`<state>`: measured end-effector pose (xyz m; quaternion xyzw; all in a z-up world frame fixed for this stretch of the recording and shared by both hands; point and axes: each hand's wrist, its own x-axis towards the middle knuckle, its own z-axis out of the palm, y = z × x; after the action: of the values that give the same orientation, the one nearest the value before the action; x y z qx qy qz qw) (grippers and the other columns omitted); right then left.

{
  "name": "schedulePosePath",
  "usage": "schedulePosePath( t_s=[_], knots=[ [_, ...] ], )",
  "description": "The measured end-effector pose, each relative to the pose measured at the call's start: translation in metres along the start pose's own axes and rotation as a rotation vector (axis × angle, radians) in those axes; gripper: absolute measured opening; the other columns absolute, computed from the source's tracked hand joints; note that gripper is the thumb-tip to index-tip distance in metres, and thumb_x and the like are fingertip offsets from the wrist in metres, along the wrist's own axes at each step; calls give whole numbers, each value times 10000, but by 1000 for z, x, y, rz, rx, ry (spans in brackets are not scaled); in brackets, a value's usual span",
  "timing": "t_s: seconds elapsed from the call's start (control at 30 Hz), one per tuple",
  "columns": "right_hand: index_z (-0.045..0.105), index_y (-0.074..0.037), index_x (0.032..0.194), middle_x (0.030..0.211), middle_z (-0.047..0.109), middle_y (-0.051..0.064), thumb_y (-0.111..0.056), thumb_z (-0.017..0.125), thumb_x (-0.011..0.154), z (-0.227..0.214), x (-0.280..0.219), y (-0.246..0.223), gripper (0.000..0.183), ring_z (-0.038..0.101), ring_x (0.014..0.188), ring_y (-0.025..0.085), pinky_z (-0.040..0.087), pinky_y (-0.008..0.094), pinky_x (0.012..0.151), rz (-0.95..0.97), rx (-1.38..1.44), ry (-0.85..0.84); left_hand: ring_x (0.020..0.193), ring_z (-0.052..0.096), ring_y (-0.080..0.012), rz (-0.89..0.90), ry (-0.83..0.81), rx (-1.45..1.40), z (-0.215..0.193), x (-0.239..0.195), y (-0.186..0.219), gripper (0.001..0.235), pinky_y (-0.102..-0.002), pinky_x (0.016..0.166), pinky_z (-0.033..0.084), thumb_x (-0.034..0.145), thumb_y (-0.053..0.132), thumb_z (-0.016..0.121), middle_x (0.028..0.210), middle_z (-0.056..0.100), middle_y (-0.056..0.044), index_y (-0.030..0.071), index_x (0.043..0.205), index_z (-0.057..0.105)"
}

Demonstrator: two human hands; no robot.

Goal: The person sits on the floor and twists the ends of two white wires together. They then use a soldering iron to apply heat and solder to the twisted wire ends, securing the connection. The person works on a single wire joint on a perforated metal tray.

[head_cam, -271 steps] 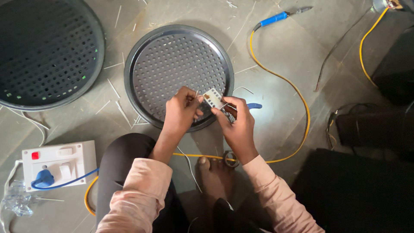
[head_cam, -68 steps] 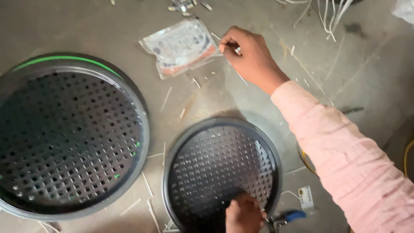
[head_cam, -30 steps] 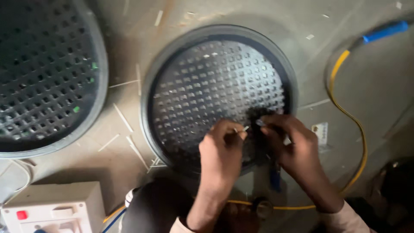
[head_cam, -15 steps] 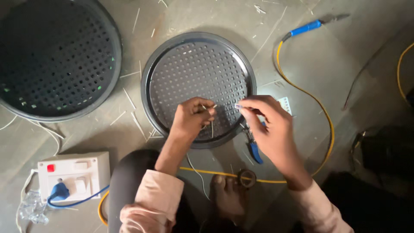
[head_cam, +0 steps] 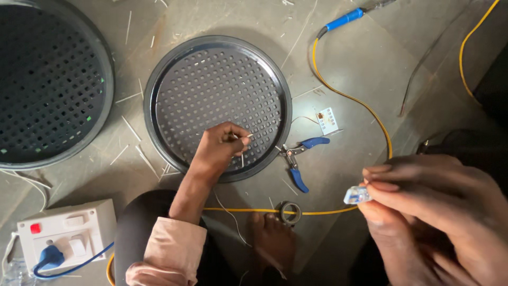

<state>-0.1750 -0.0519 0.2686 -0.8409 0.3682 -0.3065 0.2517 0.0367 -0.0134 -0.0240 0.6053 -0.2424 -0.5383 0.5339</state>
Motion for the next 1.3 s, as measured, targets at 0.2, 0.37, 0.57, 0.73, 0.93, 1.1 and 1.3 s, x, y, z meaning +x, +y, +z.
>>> schedulePosePath(
  t_s=[0.2, 0.37, 0.57, 0.73, 0.93, 1.1, 1.3],
  knots=[
    [715, 20, 1013, 996, 728, 147, 51, 786, 859, 42, 4, 34, 173, 659, 768, 162, 451, 255, 628, -16, -19, -3, 646, 588, -88, -75, 29, -75, -2, -3, 4, 128, -246, 549, 447, 883, 69, 754, 773, 682, -37, -4, 981, 717],
    [706, -23, 1100, 1020, 706, 120, 21, 746, 941, 129, 16, 123, 170, 697, 863, 208, 550, 300, 736, -41, 178, -232, 634, 646, -82, -34, 81, -92, 5, 8, -3, 132, -245, 536, 483, 862, 43, 731, 787, 705, -25, -1, 986, 719],
    [704, -23, 1079, 1053, 700, 124, 63, 737, 882, 198, 1, 193, 218, 703, 946, 289, 572, 369, 819, -158, 138, -236, 523, 659, -94, -46, 237, 236, 5, 17, 0, 98, -269, 501, 513, 879, 90, 730, 747, 752, -58, 43, 963, 746],
    [683, -11, 1049, 1043, 685, 125, 58, 738, 895, 214, 1, 201, 178, 696, 965, 302, 566, 382, 834, -152, 129, -179, 485, 656, -119, 2, 222, 289, 7, 23, 7, 133, -290, 497, 525, 867, 123, 762, 716, 749, -90, 34, 962, 736],
    [690, -12, 1050, 1048, 673, 130, 39, 758, 900, 215, 4, 199, 172, 679, 988, 302, 557, 392, 856, -141, 88, -182, 552, 704, -187, 99, 274, 371, 7, 23, -5, 124, -330, 560, 544, 878, 139, 762, 732, 749, -138, 52, 964, 740],
    [682, -12, 1037, 1045, 688, 103, 43, 760, 892, 215, 7, 199, 174, 668, 996, 298, 552, 390, 852, -158, 39, -216, 782, 759, -309, 247, 354, 446, 11, 26, -16, 66, -384, 702, 579, 875, 129, 733, 884, 761, -126, 87, 923, 748],
    [672, -9, 1039, 1055, 677, 117, 55, 752, 894, 216, 6, 200, 177, 668, 998, 303, 552, 392, 856, -157, 44, -216, 819, 723, -359, 284, 386, 525, 18, 28, -20, 56, -437, 741, 569, 863, 103, 685, 930, 733, -123, 104, 891, 734]
  ],
)
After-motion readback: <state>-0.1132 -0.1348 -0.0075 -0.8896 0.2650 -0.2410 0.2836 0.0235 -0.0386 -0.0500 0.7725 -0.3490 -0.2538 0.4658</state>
